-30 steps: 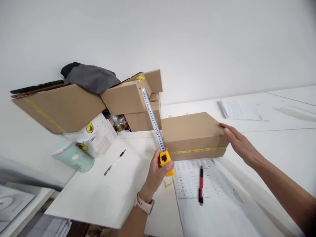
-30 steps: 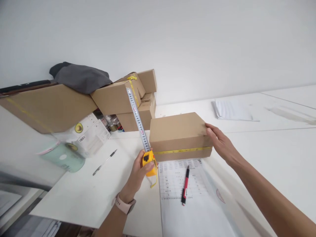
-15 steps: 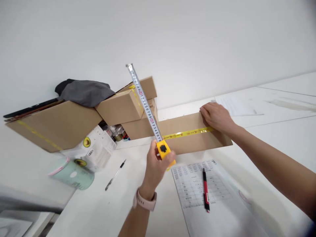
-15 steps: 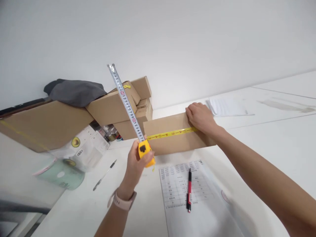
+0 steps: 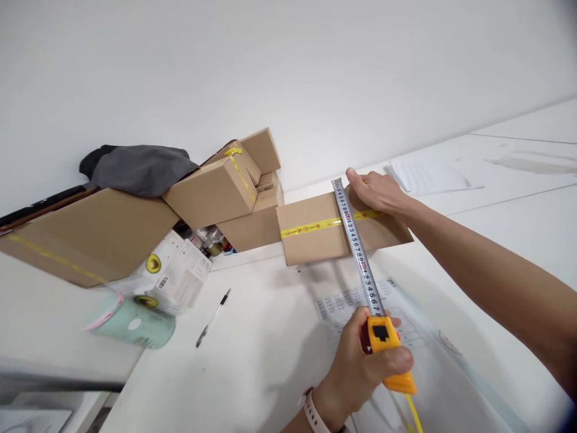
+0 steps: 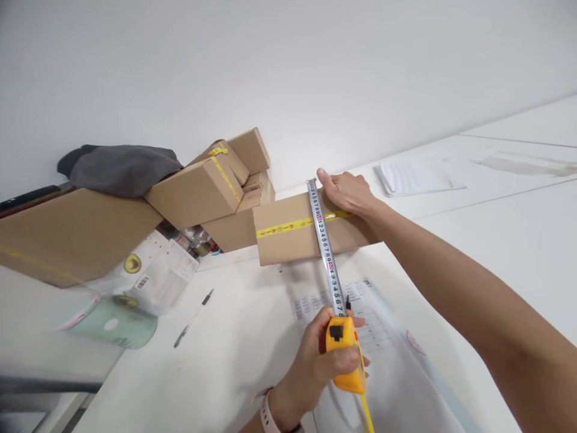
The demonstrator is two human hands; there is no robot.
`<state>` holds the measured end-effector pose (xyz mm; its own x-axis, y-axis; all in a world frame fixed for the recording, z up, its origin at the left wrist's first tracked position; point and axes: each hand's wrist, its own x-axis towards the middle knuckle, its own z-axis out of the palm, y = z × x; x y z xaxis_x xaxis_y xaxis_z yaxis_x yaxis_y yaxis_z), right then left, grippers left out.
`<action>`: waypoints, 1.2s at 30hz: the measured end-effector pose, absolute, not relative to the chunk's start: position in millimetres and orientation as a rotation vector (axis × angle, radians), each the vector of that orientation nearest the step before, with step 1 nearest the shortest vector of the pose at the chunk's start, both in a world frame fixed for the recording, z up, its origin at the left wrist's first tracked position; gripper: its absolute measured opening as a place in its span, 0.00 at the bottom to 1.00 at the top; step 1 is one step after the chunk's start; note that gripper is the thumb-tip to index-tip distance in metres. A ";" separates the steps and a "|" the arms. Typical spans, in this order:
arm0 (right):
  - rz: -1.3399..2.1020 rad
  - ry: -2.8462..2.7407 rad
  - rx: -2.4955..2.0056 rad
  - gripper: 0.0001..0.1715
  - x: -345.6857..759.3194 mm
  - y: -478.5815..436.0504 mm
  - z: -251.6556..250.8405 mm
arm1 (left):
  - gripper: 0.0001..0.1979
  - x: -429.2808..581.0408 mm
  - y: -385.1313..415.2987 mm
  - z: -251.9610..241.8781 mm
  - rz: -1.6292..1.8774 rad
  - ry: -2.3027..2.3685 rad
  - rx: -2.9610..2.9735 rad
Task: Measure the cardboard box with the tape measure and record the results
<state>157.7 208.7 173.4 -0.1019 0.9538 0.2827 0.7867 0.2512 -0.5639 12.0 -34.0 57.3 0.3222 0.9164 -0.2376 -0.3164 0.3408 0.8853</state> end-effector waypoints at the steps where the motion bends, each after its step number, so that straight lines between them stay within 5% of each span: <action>1: 0.368 -1.925 -1.584 0.44 156.7 207.5 174.6 | 0.31 10.4 -34.9 56.9 0.945 0.870 0.835; 19: 0.169 -1.874 -1.618 0.30 143.2 215.1 168.8 | 0.32 15.7 -47.9 39.3 0.901 0.873 0.798; 36: 0.159 -1.871 -1.584 0.32 146.5 213.1 166.0 | 0.32 51.3 -43.0 47.8 0.869 0.937 0.728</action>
<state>146.5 213.1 166.0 -0.0368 0.9122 0.4081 0.8304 0.2551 -0.4954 51.3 -43.0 47.8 0.3205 0.8717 -0.3707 -0.3043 0.4654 0.8312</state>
